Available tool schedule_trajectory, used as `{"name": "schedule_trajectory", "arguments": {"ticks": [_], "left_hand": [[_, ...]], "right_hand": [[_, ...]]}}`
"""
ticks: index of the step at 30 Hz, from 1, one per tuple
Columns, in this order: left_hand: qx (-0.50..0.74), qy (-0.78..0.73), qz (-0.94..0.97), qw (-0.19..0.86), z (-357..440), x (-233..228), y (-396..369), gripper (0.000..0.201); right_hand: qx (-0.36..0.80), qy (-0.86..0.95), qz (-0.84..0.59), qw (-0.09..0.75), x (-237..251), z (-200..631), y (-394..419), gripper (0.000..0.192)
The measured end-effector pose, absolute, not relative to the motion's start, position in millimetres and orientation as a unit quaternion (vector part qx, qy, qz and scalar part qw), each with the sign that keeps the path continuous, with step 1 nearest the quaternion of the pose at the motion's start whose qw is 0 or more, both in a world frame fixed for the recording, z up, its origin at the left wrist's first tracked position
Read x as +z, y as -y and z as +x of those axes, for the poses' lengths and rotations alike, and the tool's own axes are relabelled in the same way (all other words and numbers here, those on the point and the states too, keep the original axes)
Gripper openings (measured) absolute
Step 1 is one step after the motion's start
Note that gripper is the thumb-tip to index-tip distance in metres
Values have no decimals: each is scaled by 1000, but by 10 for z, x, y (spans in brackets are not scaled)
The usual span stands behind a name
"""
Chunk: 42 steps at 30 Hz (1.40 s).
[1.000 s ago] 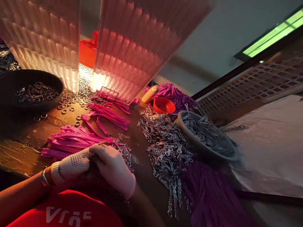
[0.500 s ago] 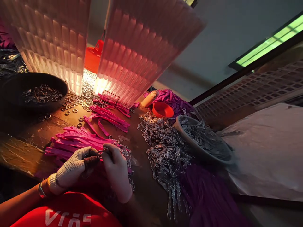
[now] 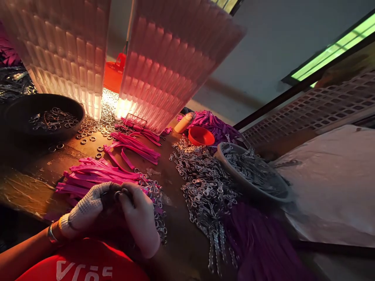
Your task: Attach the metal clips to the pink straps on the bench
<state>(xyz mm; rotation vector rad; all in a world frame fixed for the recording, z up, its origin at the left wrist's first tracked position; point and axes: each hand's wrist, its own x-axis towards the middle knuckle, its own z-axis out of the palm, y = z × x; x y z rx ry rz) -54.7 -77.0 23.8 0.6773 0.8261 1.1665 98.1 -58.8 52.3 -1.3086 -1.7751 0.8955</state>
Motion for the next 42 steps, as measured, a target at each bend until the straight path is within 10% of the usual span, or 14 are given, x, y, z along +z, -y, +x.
{"name": "schedule_trajectory", "arguments": {"ticks": [42], "left_hand": [[493, -307, 263, 770, -612, -184, 576, 17]], "right_hand": [[90, 835, -454, 298, 239, 964, 449, 19]]}}
